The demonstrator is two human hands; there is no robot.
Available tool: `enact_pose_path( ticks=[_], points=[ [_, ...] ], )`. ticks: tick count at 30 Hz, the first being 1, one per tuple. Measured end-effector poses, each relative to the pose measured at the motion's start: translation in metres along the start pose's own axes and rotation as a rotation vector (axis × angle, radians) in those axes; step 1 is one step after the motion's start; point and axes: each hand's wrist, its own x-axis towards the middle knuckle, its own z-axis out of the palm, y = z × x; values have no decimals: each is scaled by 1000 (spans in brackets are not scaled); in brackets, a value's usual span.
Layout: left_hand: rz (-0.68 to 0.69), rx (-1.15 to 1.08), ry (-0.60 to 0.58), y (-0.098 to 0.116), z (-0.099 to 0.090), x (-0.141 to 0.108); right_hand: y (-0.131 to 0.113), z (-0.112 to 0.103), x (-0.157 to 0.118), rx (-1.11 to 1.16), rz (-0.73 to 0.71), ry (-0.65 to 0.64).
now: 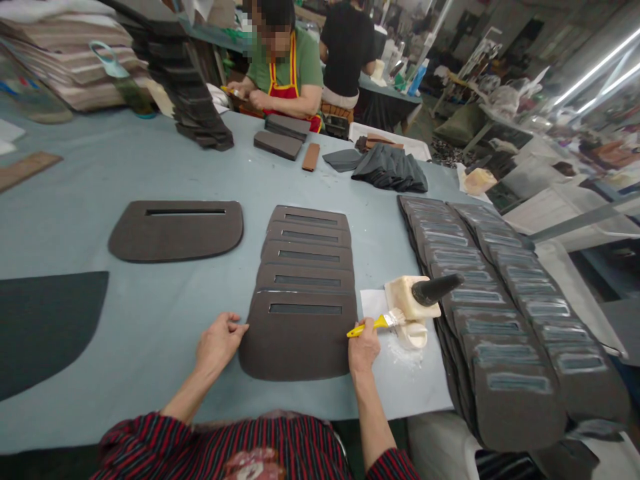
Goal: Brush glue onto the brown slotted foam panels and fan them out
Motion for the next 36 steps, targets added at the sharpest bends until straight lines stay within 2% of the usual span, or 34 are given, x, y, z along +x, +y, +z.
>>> enact_pose_path(
  ticks=[10,15,18,22,36],
  points=[
    [26,-3,-18,0,1,-3,0,3,0,-55,-25,8],
    [125,99,83,-7,6,-2,-1,2,2,-101,-93,50],
    [158,37,107,-11,7,-3,1,3,2,-100,-129,74],
    [122,-59,96,-9,9,-5,3,5,1,-66,-143,105],
    [143,-123,56,0,14,-4,0,9,3,60,-167,120]
  ],
)
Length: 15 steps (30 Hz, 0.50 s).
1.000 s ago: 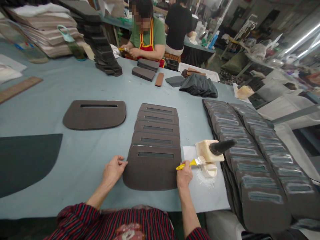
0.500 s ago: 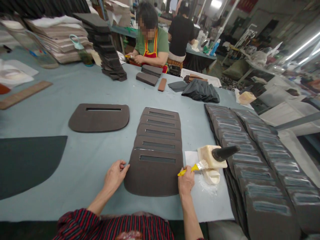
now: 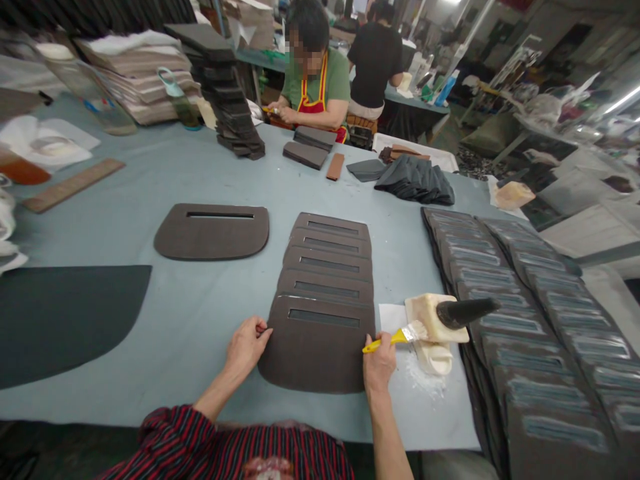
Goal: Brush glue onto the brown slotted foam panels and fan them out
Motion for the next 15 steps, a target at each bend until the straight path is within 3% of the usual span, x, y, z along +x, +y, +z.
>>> enact_pose_path(
  ticks=[15],
  points=[
    [-65,-100,6,1,-2,2,4,-3,3,-4,32,-17]
  ],
)
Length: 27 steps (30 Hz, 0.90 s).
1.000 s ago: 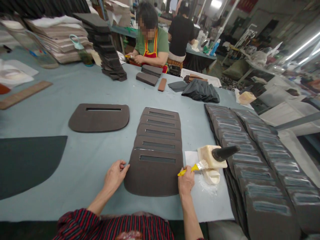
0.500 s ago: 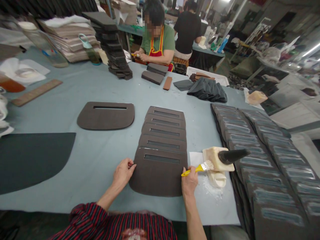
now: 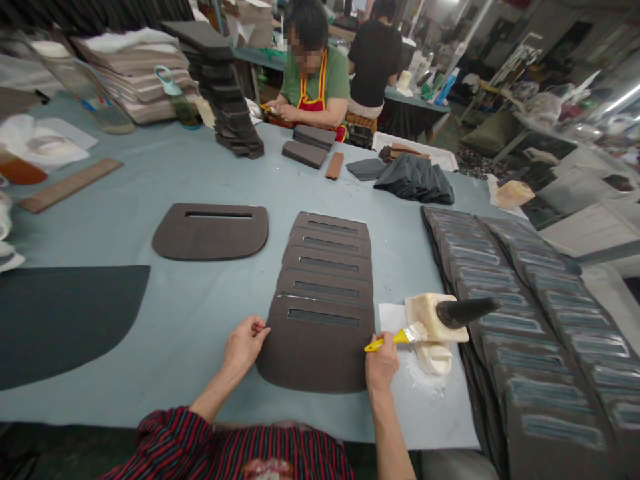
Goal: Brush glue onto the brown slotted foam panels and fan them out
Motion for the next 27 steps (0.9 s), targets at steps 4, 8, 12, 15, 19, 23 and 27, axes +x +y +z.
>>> enact_pose_path(
  ticks=[4,8,12,15,19,23,27],
  points=[
    [-6,-15,-5,1,-1,0,1,1,0,-2,3,-15],
    [-6,-17,-15,3,-3,-1,1,1,0,-9,21,-26],
    [-2,-15,-12,1,-1,0,0,1,0,-23,41,-20],
    [17,-8,-14,-4,1,2,-1,2,0,-32,50,-9],
    [161,98,51,-6,3,3,-1,4,0,-39,59,-9],
    [419,228,121,6,9,-2,-1,3,0,-36,59,-15],
    [550,394,104,24,20,-15,-1,1,0,-23,35,-29]
  ],
)
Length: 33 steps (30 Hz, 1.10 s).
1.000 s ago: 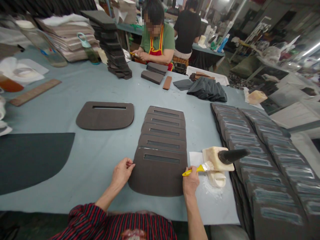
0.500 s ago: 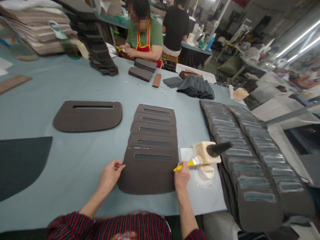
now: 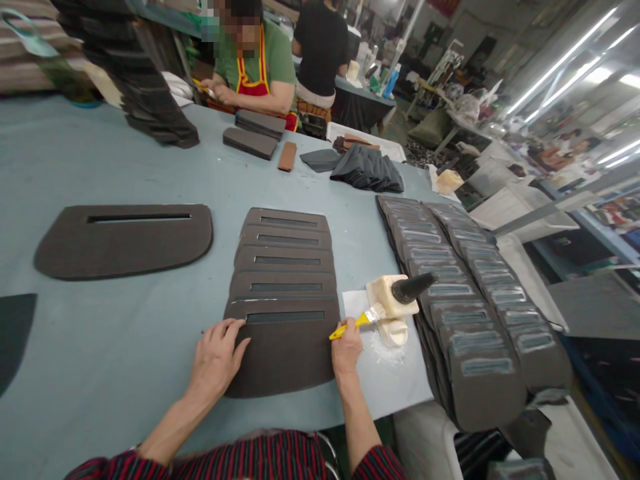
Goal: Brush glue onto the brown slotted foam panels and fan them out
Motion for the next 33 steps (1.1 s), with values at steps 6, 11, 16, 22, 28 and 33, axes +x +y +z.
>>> enact_pose_path(
  ticks=[6,11,16,22,28,33],
  points=[
    [10,158,-23,12,2,-4,-1,-1,1,-16,2,-5],
    [19,200,-53,13,0,-2,-1,-1,2,-17,-8,-10],
    [6,233,-95,21,-6,0,-2,-5,6,-66,-48,-16],
    [-1,253,-122,24,-7,1,-18,-6,10,92,-191,-9],
    [-16,243,-134,24,-8,1,-26,8,3,220,-250,-30],
    [-55,168,-112,26,-6,1,-22,15,2,216,-272,10]
  ],
)
